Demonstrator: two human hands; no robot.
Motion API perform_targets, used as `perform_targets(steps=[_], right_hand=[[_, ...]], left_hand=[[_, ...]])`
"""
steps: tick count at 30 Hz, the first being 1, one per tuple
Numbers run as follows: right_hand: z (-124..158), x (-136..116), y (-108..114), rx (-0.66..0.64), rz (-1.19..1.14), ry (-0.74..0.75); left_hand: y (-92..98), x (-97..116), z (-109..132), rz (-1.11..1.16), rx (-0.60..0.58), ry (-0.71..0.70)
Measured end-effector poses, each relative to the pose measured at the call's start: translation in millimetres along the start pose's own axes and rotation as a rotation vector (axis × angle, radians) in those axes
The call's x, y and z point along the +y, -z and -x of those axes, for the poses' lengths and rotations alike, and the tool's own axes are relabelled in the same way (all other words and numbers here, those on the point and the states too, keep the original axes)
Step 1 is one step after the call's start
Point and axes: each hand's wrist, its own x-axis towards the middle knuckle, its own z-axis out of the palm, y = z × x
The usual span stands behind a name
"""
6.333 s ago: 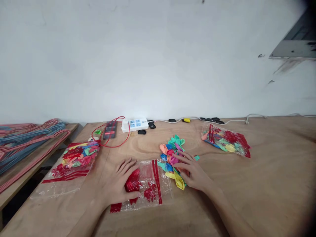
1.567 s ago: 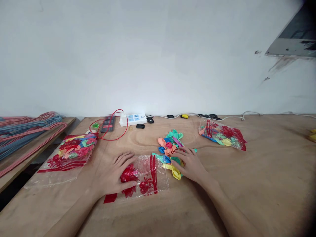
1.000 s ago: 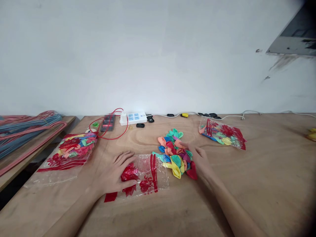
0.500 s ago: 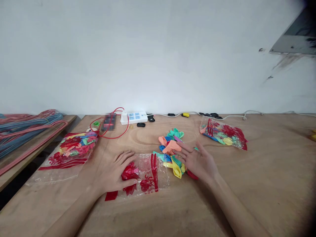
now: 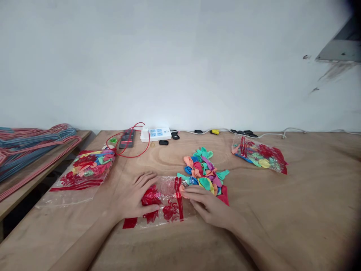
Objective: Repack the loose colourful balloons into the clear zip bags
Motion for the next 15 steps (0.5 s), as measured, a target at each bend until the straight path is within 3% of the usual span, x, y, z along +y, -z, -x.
perform_targets(steps=[6, 12, 15], right_hand=[[-17, -8, -5, -0.168, 0.035, 0.076], [-8, 6, -1, -0.067, 0.096, 0.027], [-4, 6, 0, -0.092, 0.206, 0.044]], left_hand=[[-3.2, 0, 3, 0.078, 0.002, 0.0], [-7.6, -1, 4, 0.125, 0.013, 0.003], [-10.2, -4, 6, 0.131, 0.011, -0.001]])
